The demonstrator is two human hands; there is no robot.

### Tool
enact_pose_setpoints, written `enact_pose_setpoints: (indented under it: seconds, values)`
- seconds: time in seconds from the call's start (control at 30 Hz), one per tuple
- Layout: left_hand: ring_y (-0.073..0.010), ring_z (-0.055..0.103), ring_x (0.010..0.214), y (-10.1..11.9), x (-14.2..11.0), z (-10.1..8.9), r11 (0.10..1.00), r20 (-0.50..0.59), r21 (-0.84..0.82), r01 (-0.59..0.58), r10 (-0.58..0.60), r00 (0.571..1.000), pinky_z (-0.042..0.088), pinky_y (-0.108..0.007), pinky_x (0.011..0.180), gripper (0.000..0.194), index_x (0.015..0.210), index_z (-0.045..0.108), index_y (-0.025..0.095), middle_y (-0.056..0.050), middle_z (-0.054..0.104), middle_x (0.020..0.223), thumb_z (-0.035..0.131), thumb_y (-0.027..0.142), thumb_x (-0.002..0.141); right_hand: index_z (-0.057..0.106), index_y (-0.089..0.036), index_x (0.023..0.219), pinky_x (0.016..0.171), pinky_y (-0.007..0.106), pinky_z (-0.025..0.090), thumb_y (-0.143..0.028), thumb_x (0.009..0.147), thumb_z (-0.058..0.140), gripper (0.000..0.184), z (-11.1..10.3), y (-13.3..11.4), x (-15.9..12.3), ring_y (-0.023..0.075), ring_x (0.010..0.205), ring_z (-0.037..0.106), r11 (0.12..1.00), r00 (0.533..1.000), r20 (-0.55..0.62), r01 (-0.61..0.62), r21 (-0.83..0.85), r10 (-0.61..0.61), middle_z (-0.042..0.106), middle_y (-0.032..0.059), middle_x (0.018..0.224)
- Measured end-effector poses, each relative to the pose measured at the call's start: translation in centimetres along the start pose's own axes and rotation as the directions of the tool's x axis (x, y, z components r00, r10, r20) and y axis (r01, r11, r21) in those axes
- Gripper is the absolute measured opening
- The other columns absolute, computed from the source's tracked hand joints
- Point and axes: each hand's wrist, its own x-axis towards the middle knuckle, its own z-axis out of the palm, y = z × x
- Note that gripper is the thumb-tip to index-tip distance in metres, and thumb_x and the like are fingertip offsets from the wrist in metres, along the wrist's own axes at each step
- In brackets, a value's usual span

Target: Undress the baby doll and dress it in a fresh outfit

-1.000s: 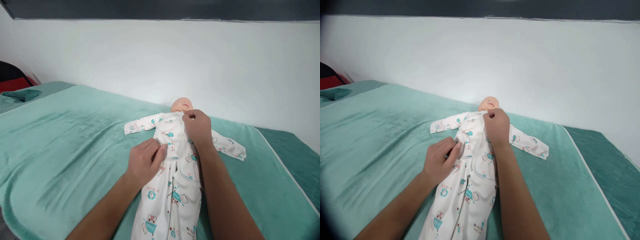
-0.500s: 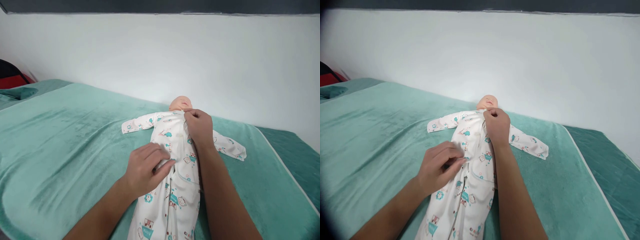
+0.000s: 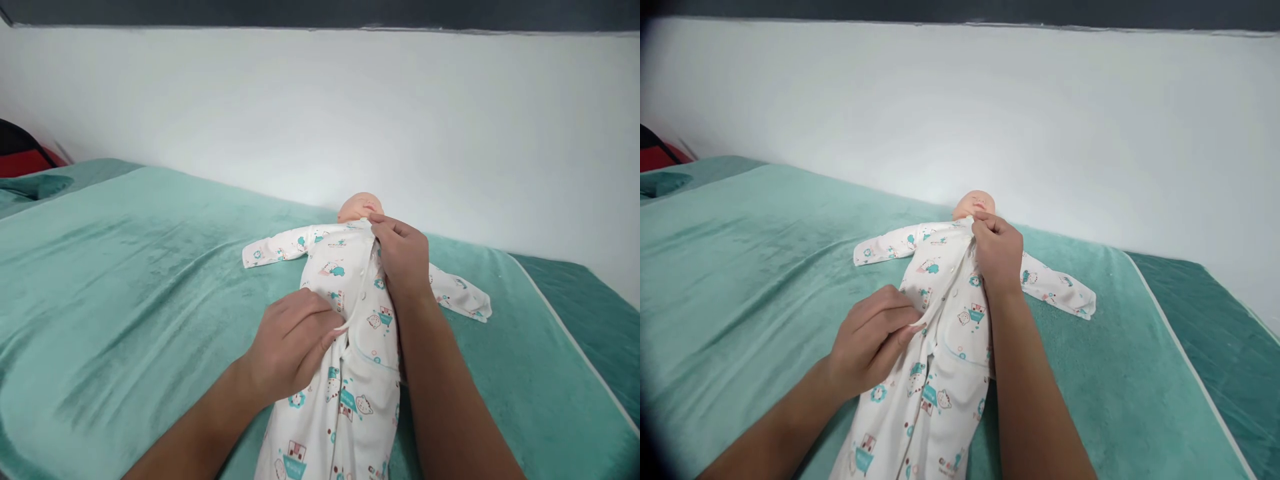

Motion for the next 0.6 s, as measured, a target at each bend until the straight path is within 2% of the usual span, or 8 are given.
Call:
enact_pose_setpoints:
  seconds: [0.07, 0.17, 0.33, 0.43, 0.53, 0.6]
  values:
    - [-0.0145, 0.055, 0.078, 0.09, 0.0, 0.01, 1.0, -0.001, -0.021, -0.015, 0.015, 1.0, 0.049, -0.03, 0.068, 0.012, 0.101, 0.06, 0.015, -0.005, 0.064, 0.084, 0.054, 0.008, 0.093, 0.048, -0.021, 0.05, 0.094, 0.035, 0.047, -0.022, 0.069, 0.058, 0.022, 0.07, 0.07, -0.01, 0.0247, 0.106, 0.067, 0.999, 1.0, -0.006, 0.009, 0.041, -0.009, 0.075, 0.0017, 0.102]
    - [-0.0149, 0.057, 0.077, 0.09, -0.04, 0.1, 0.999, 0.054, -0.036, -0.012, 0.014, 0.998, 0.049, -0.03, 0.068, 0.01, 0.1, 0.061, 0.015, -0.005, 0.066, 0.084, 0.055, 0.009, 0.093, 0.048, -0.021, 0.05, 0.092, 0.035, 0.047, -0.022, 0.069, 0.058, 0.021, 0.1, -0.06, -0.11, 0.0248, 0.106, 0.067, 0.999, 1.0, 0.003, 0.019, 0.034, -0.019, 0.075, 0.0025, 0.101]
    - [-0.0144, 0.057, 0.07, 0.08, 0.07, 0.16, 0.998, 0.21, 0.008, 0.056, -0.056, 0.976, 0.045, -0.03, 0.064, 0.008, 0.096, 0.062, 0.017, -0.003, 0.068, 0.079, 0.054, 0.017, 0.096, 0.044, -0.022, 0.051, 0.089, 0.036, 0.044, -0.021, 0.069, 0.058, 0.023, -0.02, -0.55, -0.34, 0.0239, 0.101, 0.066, 0.985, 0.999, 0.037, 0.038, -0.17, -0.032, 0.074, 0.0029, 0.096]
    - [-0.014, 0.056, 0.066, 0.21, 0.2, 0.26, 0.999, 0.262, 0.011, 0.047, -0.049, 0.964, 0.041, -0.03, 0.063, 0.01, 0.09, 0.061, 0.018, 0.0, 0.068, 0.075, 0.055, 0.019, 0.097, 0.048, -0.022, 0.059, 0.089, 0.036, 0.044, -0.021, 0.07, 0.058, 0.015, 0.06, -0.51, -0.33, 0.0223, 0.098, 0.064, 0.973, 0.998, 0.035, 0.064, -0.224, -0.057, 0.072, 0.0041, 0.103]
    - [-0.0141, 0.056, 0.068, 0.31, 0.2, 0.42, 0.999, 0.208, -0.005, 0.048, -0.046, 0.977, 0.042, -0.031, 0.065, 0.009, 0.091, 0.062, 0.018, -0.001, 0.069, 0.077, 0.054, 0.017, 0.096, 0.055, -0.022, 0.073, 0.094, 0.036, 0.044, -0.021, 0.072, 0.059, 0.004, 0.2, -0.16, -0.16, 0.0203, 0.101, 0.063, 0.974, 0.993, 0.054, 0.117, -0.192, -0.108, 0.069, 0.0048, 0.108]
    - [-0.015, 0.057, 0.073, 0.3, 0.11, 0.49, 0.998, 0.125, -0.022, 0.066, -0.063, 0.99, 0.044, -0.032, 0.068, 0.009, 0.096, 0.063, 0.017, -0.003, 0.07, 0.082, 0.054, 0.015, 0.096, 0.059, -0.022, 0.084, 0.096, 0.037, 0.044, -0.023, 0.074, 0.059, 0.01, 0.2, 0.04, -0.06, 0.0208, 0.104, 0.062, 0.971, 0.989, 0.076, 0.137, -0.196, -0.125, 0.069, 0.0056, 0.11]
